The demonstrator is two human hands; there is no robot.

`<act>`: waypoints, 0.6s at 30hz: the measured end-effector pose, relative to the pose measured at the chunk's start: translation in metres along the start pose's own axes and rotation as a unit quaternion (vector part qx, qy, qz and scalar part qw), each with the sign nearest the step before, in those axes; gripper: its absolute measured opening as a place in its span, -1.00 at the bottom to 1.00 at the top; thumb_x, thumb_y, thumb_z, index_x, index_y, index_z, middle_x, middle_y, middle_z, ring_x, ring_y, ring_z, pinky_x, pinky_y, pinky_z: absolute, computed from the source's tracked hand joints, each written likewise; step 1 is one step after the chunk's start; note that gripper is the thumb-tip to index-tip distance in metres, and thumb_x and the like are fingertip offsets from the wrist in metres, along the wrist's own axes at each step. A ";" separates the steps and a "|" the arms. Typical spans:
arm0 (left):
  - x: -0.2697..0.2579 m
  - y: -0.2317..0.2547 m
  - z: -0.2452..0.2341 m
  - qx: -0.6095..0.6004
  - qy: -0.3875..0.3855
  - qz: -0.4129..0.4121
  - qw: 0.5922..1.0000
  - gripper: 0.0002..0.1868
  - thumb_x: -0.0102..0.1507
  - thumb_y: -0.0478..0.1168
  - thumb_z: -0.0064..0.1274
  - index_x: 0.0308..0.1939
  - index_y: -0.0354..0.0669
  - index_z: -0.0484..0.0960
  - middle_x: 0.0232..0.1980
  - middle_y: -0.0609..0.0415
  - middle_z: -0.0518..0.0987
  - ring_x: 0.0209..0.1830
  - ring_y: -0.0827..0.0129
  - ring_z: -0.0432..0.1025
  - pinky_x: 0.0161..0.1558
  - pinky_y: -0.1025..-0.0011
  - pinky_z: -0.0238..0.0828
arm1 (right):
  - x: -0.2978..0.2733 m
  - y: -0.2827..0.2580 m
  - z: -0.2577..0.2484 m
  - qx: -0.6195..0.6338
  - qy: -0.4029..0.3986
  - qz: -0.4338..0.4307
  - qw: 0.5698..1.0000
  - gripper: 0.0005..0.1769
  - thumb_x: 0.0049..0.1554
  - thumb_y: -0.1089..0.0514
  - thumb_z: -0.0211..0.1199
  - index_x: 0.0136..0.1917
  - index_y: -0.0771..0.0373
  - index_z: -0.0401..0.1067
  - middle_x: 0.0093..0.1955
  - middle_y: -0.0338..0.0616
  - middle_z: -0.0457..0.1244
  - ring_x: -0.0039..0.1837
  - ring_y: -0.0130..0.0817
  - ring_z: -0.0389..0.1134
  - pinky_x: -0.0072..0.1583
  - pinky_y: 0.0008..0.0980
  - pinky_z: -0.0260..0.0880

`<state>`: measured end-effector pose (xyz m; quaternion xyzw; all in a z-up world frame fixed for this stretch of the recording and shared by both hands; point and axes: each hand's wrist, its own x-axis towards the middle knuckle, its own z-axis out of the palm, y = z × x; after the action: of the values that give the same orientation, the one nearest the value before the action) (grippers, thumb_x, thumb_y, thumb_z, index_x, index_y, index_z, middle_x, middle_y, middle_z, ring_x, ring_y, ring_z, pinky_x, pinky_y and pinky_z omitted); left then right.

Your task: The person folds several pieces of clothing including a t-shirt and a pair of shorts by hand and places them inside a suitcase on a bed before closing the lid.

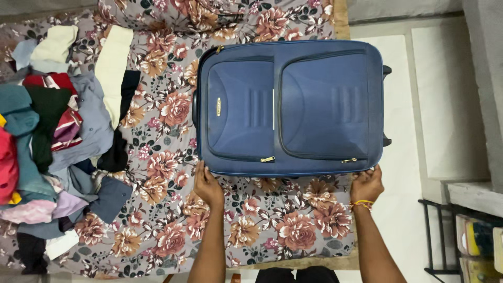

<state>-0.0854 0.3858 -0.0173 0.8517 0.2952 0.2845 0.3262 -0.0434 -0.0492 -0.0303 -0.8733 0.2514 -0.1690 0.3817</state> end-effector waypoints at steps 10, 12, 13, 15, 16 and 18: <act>-0.033 0.000 0.036 -0.431 0.093 -0.285 0.851 -0.89 0.37 -0.43 -0.13 -0.04 -0.28 0.46 -0.20 0.10 0.53 -0.32 0.45 0.47 -0.27 0.49 0.53 | -0.034 -0.007 0.029 0.122 -0.015 0.081 0.989 -0.79 0.25 0.50 0.05 0.15 0.54 0.37 -0.11 -0.01 0.37 -0.14 -0.24 0.50 -0.10 -0.35 0.56; -0.029 0.017 0.039 -0.437 0.109 -0.291 0.844 -0.91 0.35 -0.46 -0.11 -0.07 -0.32 0.46 -0.23 0.09 0.51 -0.36 0.42 0.47 -0.31 0.46 0.53 | -0.039 -0.014 0.038 0.183 -0.042 0.144 0.972 -0.88 0.27 0.48 0.03 0.09 0.52 0.32 -0.16 0.05 0.34 -0.19 -0.18 0.48 -0.16 -0.31 0.56; -0.029 0.025 0.037 -0.439 0.123 -0.300 0.838 -0.92 0.34 -0.48 -0.09 -0.10 -0.35 0.46 -0.27 0.07 0.50 -0.40 0.40 0.47 -0.35 0.43 0.53 | -0.043 -0.018 0.040 0.185 -0.043 0.144 0.971 -0.88 0.27 0.48 0.03 0.09 0.52 0.32 -0.16 0.05 0.34 -0.19 -0.18 0.48 -0.16 -0.31 0.56; -0.033 0.040 0.036 -0.490 0.115 -0.297 0.812 -0.91 0.32 -0.51 -0.06 -0.12 -0.36 0.46 -0.28 0.06 0.51 -0.42 0.40 0.45 -0.38 0.42 0.51 | -0.050 -0.031 0.045 0.257 -0.050 0.111 0.959 -0.89 0.25 0.50 0.00 0.04 0.46 0.29 -0.14 0.05 0.32 -0.17 -0.17 0.49 -0.13 -0.30 0.59; -0.036 0.047 0.037 -0.539 0.106 -0.295 0.782 -0.90 0.30 -0.53 -0.04 -0.13 -0.38 0.46 -0.30 0.04 0.51 -0.44 0.40 0.42 -0.40 0.42 0.49 | -0.053 -0.041 0.047 0.259 -0.049 0.111 0.958 -0.89 0.25 0.50 0.00 0.04 0.46 0.29 -0.14 0.05 0.32 -0.17 -0.17 0.49 -0.13 -0.30 0.59; -0.047 0.056 0.045 -0.491 0.069 -0.322 0.807 -0.86 0.28 -0.53 -0.07 -0.11 -0.32 0.48 -0.31 0.06 0.52 -0.46 0.42 0.42 -0.43 0.43 0.49 | -0.059 -0.065 0.050 0.310 -0.036 0.186 0.932 -0.84 0.20 0.51 0.03 0.01 0.36 0.30 -0.17 0.00 0.30 -0.19 -0.15 0.47 -0.17 -0.24 0.58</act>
<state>-0.0685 0.3012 -0.0186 0.4126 0.3951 0.3283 0.7522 -0.0472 0.0512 -0.0204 -0.6547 0.3308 -0.1327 0.6666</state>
